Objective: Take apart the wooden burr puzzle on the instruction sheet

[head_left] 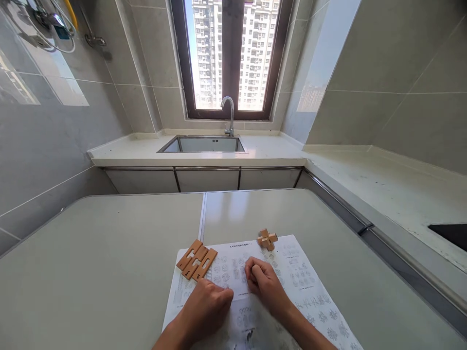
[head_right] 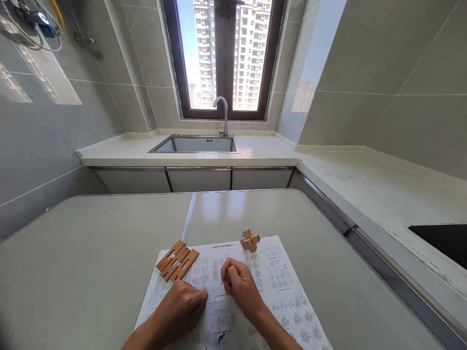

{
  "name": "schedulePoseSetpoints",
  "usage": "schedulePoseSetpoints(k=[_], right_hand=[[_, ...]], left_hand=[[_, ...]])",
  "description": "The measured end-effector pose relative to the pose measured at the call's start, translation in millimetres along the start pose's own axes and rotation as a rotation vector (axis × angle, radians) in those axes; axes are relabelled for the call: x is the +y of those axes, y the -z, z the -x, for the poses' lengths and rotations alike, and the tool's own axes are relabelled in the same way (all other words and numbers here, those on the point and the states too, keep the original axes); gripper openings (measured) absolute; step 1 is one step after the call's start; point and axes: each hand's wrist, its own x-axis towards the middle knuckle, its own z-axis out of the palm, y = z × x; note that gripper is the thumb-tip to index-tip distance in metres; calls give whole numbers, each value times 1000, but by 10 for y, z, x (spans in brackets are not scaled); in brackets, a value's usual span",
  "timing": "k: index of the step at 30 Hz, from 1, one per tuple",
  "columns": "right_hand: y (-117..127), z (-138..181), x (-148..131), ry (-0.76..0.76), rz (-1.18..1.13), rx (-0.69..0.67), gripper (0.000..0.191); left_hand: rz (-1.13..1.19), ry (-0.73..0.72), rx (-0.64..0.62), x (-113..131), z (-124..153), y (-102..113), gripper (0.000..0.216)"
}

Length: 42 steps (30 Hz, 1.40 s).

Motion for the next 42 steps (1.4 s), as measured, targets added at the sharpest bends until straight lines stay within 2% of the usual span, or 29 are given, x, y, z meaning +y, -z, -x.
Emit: schedulePoseSetpoints(k=[4, 9, 14, 21, 26, 29, 33, 35, 37, 38, 40, 42], right_hand=[[91, -53, -38, -82, -332, 35, 19], [175, -123, -39, -159, -620, 35, 25], [240, -186, 19, -225, -854, 13, 39], [401, -219, 23, -212, -1078, -88, 34], [460, -223, -9, -142, -1058, -108, 14], [453, -228, -6, -124, -965, -101, 16], [360, -178, -26, -184, -763, -134, 21], [284, -124, -42, -209, -640, -195, 28], [211, -66, -48, -231, -524, -287, 34], [182, -40, -45, -235, -475, -348, 36], [144, -2, -28, -213, -424, -460, 39], [133, 20, -7, -181, -415, -544, 39]], left_hand=[[-1, 6, 6, 14, -26, 28, 29], [23, 5, 9, 21, -39, 35, 30], [57, 14, 0, 13, -34, 20, 30], [48, 15, -1, -8, -11, -17, 30], [59, 19, 2, -12, -1, -46, 29], [55, 16, -8, -19, 7, -65, 29], [73, 48, -5, 1, -12, -46, 30], [125, 160, 17, 38, -47, 1, 31], [238, 356, 38, 91, -93, 74, 29], [324, 454, 41, 119, -117, 117, 24], [538, 562, 43, 170, -156, 202, 16], [706, 552, 52, 204, -181, 274, 45]])
